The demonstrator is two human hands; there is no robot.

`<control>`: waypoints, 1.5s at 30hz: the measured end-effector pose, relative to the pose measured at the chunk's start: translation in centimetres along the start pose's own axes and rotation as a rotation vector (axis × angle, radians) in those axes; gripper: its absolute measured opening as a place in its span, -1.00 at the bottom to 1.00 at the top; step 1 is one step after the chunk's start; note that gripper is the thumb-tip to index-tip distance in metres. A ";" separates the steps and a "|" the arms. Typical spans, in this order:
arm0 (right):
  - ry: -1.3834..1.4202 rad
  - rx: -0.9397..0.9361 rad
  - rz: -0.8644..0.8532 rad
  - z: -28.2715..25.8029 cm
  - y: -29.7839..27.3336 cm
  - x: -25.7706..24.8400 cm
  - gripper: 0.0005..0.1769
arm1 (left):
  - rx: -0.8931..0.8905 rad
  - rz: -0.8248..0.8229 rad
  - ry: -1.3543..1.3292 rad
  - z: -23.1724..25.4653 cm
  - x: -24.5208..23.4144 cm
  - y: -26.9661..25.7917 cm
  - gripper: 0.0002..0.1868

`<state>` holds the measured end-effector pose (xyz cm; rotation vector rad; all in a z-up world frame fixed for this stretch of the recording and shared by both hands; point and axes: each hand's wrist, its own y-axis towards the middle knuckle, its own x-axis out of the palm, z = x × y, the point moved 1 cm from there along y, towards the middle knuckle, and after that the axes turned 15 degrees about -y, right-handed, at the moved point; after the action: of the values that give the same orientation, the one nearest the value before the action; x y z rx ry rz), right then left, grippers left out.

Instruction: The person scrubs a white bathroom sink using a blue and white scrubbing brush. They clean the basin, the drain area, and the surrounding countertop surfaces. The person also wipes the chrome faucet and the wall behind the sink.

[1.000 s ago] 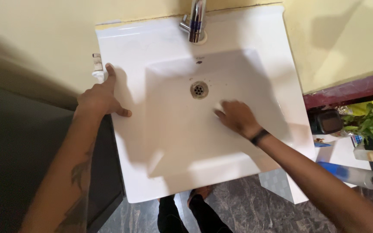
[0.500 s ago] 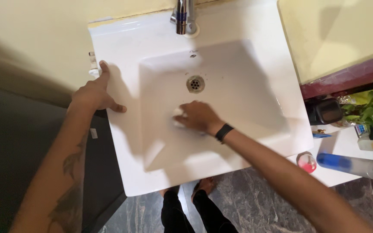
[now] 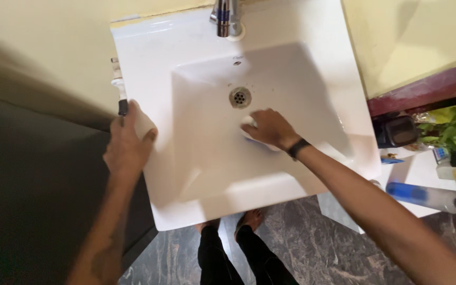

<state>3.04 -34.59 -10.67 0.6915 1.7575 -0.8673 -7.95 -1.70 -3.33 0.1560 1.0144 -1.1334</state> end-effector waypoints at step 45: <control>-0.019 0.174 0.101 -3.5 4.9 -0.7 -0.35 | 0.004 -0.182 0.366 4.5 -0.7 -1.4 0.15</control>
<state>5.23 -28.98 -10.33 0.8751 1.6284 -0.9612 -6.48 -4.46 0.22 0.2861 1.3715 -1.3008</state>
